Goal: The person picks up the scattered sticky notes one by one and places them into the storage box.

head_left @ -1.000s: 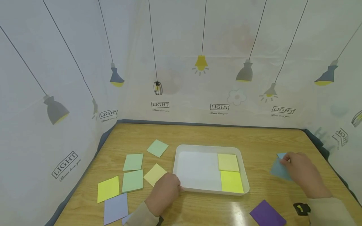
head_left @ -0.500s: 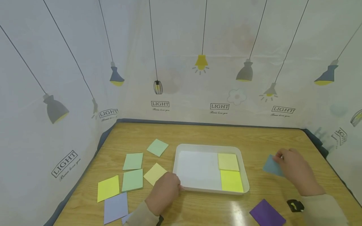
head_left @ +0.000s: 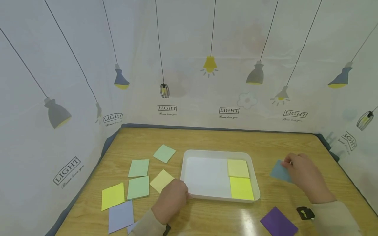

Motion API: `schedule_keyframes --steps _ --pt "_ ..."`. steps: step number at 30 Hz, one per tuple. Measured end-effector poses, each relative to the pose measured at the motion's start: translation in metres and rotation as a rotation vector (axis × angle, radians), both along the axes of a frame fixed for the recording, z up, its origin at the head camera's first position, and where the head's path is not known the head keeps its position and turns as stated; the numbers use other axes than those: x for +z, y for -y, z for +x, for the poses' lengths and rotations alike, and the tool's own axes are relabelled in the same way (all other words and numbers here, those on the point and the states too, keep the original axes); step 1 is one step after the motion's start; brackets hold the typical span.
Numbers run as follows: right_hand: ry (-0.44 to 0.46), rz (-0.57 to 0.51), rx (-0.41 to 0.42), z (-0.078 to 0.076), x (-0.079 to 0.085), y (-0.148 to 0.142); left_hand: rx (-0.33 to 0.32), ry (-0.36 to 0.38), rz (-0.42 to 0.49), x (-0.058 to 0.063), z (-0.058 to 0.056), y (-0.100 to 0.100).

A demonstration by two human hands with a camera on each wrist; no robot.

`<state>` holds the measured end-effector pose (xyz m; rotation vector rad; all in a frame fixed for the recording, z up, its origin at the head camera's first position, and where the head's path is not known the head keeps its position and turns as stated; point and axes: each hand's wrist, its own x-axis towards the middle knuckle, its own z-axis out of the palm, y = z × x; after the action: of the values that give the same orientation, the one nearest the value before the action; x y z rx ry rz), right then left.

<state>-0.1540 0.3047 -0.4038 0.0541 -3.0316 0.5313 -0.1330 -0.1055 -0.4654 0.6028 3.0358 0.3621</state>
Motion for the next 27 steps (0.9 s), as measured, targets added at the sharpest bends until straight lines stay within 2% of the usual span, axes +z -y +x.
schedule_keyframes --steps 12,27 --pt "-0.062 -0.032 0.051 0.003 0.004 0.024 0.011 0.003 0.009 -0.001 0.000 0.000" --pt "-0.067 -0.034 0.100 -0.001 0.009 0.060 0.013 0.002 0.000 -0.001 0.000 0.000"
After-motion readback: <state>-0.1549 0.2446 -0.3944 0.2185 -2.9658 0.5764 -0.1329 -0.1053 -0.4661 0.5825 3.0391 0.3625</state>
